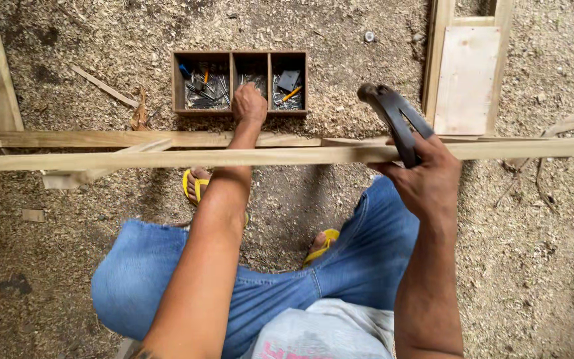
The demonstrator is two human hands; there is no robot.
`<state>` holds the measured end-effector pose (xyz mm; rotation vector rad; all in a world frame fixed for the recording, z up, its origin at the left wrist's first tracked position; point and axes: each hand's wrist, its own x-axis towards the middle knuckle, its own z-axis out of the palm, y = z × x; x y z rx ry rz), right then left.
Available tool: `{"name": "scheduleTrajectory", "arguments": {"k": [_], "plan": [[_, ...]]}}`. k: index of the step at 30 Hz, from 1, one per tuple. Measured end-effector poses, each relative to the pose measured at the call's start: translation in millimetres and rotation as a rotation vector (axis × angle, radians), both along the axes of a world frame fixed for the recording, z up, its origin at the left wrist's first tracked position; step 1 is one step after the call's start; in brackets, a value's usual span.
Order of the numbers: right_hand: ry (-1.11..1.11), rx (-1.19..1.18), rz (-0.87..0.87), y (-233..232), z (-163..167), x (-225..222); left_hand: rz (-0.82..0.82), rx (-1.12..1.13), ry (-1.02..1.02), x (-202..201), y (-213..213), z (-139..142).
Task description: The person sits on the ground assembling a wooden frame, taking nails from a compartment box and hammering them into the wood joints using a claw hammer. They reposition the frame, hold pieces steady, and continue driving nails along the rails, at one point carrying a strip of wood across the workshop.
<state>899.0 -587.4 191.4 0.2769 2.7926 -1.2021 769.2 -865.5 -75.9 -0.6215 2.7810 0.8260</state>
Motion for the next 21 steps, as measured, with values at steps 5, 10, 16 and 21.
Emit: {"name": "scheduleTrajectory", "arguments": {"k": [5, 10, 16, 21], "plan": [[-0.06, -0.014, -0.003, -3.1, 1.2, -5.3, -0.044, -0.092, -0.065, -32.4, 1.3, -45.2], [-0.065, 0.092, -0.051, -1.2, -5.3, -3.3, -0.097, -0.181, -0.058, -52.2, -0.8, -81.8], [-0.065, 0.085, -0.052, -1.4, -9.1, -3.1, -0.265, -0.235, -0.118, -52.6, -13.4, -86.6], [-0.119, 0.125, -0.099, -8.4, -6.9, -3.8, -0.364, -0.214, -0.097, -45.1, -22.3, -85.0]]}}
